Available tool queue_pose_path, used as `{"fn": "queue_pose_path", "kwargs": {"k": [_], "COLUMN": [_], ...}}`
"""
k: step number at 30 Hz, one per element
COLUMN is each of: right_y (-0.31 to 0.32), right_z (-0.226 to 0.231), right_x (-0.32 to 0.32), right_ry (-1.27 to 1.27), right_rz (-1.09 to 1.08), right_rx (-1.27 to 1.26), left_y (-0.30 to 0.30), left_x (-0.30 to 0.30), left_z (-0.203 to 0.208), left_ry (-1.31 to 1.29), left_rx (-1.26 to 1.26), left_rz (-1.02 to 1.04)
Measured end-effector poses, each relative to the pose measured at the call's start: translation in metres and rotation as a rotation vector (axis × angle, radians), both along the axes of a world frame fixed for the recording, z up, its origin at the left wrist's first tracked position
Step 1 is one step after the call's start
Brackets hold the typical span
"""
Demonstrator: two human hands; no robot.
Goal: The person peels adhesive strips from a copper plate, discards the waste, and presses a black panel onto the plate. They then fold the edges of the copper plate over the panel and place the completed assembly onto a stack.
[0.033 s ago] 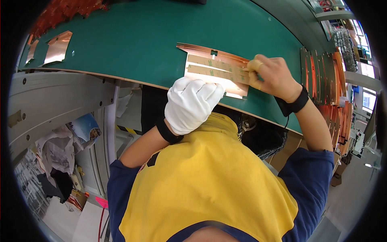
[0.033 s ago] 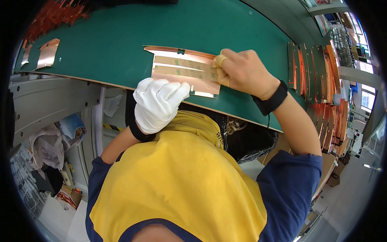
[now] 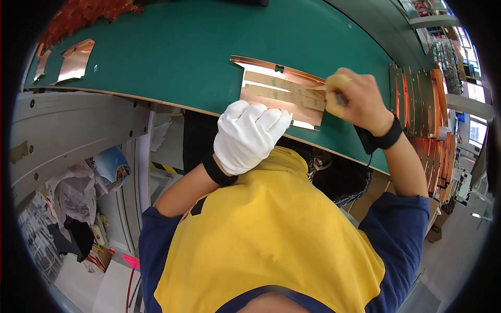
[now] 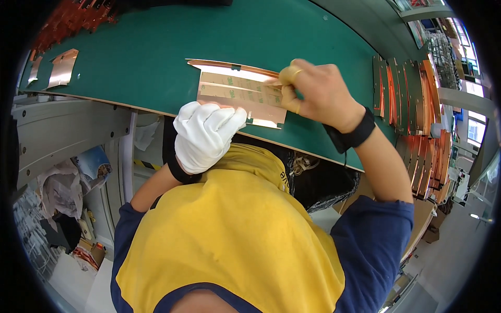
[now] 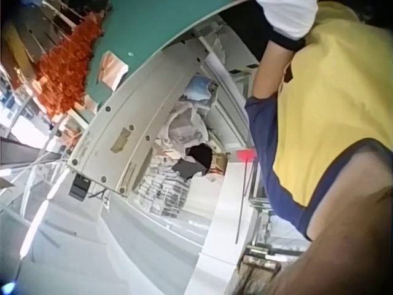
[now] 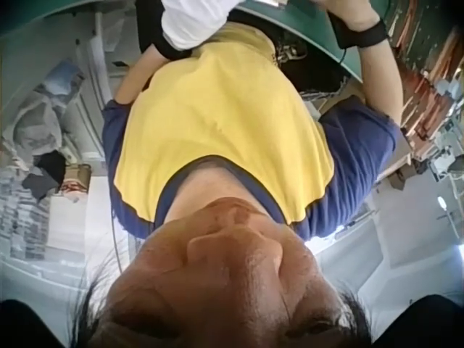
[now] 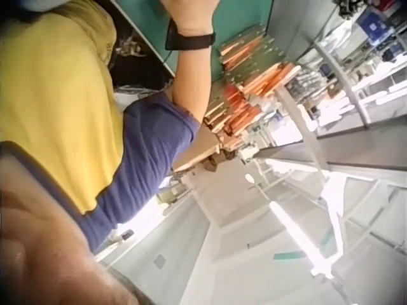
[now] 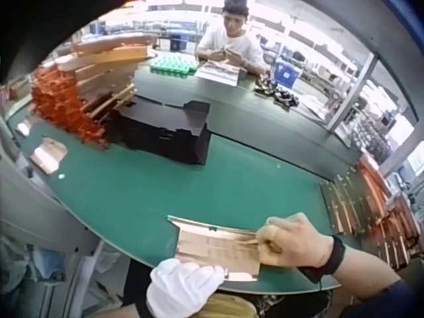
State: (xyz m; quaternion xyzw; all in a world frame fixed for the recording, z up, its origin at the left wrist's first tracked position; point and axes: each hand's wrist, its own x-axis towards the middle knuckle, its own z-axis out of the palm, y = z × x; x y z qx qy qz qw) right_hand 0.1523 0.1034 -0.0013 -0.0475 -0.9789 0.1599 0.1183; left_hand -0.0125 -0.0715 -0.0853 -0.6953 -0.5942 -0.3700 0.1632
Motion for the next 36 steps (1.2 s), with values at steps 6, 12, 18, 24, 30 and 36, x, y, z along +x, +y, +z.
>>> {"fn": "queue_pose_path", "kwargs": {"k": [6,12,18,24,30,36], "right_y": [-0.036,-0.039,-0.076,-0.118,-0.093,-0.042], "right_z": [0.053,0.012,0.021,-0.013,0.002,-0.022], "right_x": [0.01,0.042,0.131,0.197,0.032,-0.073], "right_ry": [0.468,0.003,0.043,-1.165,0.049,0.031], "right_rz": [-0.28,-0.498,-0.842,-0.934,-0.66,-0.039], "right_rx": [-0.62,-0.622,-0.979,0.172,-0.299,-0.15], "left_y": [0.002,0.002,-0.001,0.005,0.005,0.001], "left_x": [-0.002,-0.001,-0.001,-0.003,-0.005,-0.005], "left_z": [-0.007,-0.003,-0.006,-0.007,-0.008,-0.005], "left_ry": [-0.028,-0.005,-0.022,0.035,0.046,0.006], "left_rx": [-0.106,-0.046,-0.027,-0.005,0.039,-0.012], "left_rz": [-0.029,-0.049,-0.03,-0.052,-0.036,-0.057]}}
